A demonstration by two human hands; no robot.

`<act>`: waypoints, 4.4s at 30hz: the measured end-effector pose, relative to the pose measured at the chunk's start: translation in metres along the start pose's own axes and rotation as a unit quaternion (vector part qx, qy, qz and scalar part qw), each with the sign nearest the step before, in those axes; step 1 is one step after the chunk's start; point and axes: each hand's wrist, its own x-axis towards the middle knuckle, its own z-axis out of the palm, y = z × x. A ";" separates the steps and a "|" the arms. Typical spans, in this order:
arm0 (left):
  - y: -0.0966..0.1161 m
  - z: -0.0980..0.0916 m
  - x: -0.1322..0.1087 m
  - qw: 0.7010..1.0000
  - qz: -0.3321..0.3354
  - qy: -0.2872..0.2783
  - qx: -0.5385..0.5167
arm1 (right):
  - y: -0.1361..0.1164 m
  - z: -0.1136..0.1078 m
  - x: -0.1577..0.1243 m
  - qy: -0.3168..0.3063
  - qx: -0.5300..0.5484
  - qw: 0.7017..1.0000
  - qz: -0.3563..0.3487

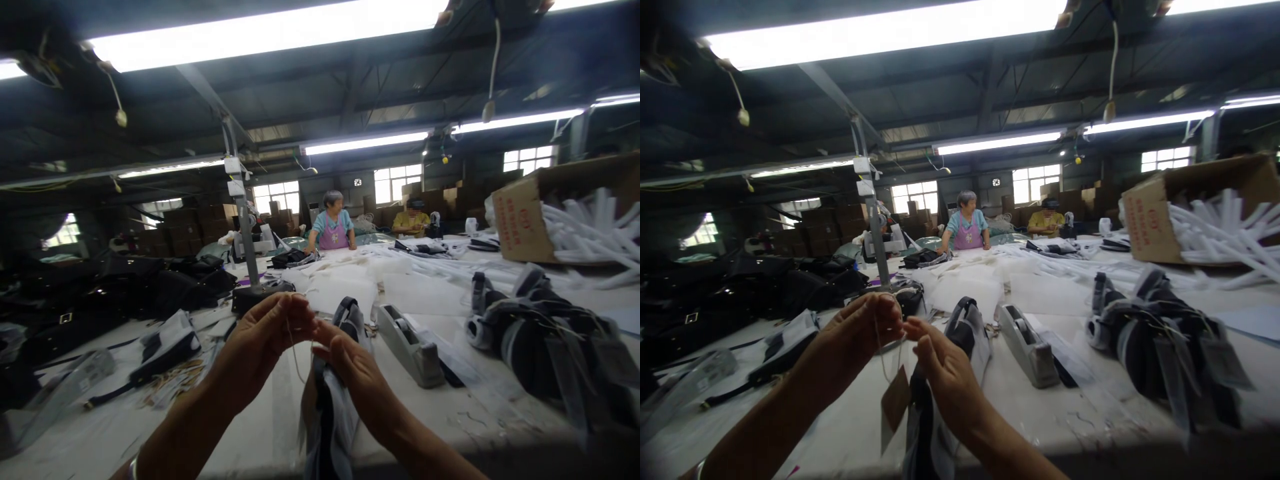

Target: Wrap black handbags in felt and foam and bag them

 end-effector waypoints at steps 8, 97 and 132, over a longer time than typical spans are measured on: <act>-0.002 0.021 0.003 0.998 -0.015 -0.057 0.020 | -0.024 -0.015 -0.007 0.023 0.029 0.997 0.072; -0.073 -0.030 -0.007 0.983 -0.028 0.105 0.145 | 0.016 -0.036 0.019 -0.004 -0.164 0.983 0.079; -0.029 -0.020 -0.050 0.794 0.262 0.214 0.505 | 0.032 -0.033 0.009 -0.009 -0.222 0.972 -0.073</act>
